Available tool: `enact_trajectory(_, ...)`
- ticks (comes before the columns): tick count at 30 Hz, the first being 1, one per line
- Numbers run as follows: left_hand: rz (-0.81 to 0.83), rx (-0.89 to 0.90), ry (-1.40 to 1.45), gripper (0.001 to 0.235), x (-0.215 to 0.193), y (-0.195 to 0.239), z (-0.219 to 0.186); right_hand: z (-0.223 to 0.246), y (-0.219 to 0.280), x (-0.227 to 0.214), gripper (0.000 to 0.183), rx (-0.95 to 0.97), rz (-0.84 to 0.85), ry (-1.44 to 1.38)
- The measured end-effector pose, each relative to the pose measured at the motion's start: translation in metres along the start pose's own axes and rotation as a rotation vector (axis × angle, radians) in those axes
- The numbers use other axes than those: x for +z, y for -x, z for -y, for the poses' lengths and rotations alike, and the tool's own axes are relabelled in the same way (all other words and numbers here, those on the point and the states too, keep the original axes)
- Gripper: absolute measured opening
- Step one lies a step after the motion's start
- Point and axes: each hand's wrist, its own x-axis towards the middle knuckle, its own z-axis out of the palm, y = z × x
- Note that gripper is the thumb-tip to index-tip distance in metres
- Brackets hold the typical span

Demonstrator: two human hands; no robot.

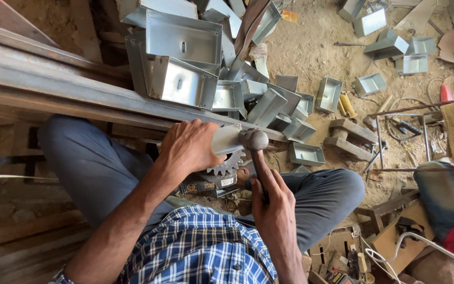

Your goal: The person uses a hammer to flatten the edges of small metal boxes while holding them against a large gear on the floor.

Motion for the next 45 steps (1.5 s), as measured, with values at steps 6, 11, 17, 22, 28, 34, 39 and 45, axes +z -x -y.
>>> enact_trajectory(6, 0.020, 0.015, -0.026, 0.047, 0.001, -0.003, 0.004, -0.014, -0.014, -0.012, 0.049, -0.011, 0.034, 0.009)
enact_trajectory(11, -0.116, 0.075, 0.009, 0.058, 0.004, -0.001, 0.003, -0.003, -0.019, -0.028, 0.047, -0.052, -0.101, 0.026)
enact_trajectory(17, -0.009, 0.023, 0.014, 0.055, 0.007, -0.005, 0.007, 0.000, -0.029, -0.016, 0.046, -0.337, -0.106, 0.037)
enact_trajectory(22, -0.013, 0.047, -0.025, 0.058, 0.009, -0.004, 0.010, 0.002, -0.038, -0.025, 0.050, -0.025, 0.033, -0.010)
enact_trajectory(28, -0.036, -0.011, 0.005, 0.060, -0.005, 0.004, -0.002, 0.008, -0.041, -0.025, 0.053, -0.195, -0.024, -0.053)
enact_trajectory(34, 0.117, -0.131, -0.134, 0.060, -0.027, 0.003, -0.019, -0.005, -0.033, -0.029, 0.063, -0.150, 0.005, -0.006)
enact_trajectory(39, 0.195, -0.204, -0.110, 0.052, -0.028, 0.003, -0.020, -0.005, -0.007, -0.012, 0.056, 0.003, 0.016, -0.070)
enact_trajectory(45, 0.154, -0.211, -0.150, 0.056, -0.027, 0.005, -0.022, -0.013, 0.016, 0.008, 0.062, -0.005, 0.019, -0.065)
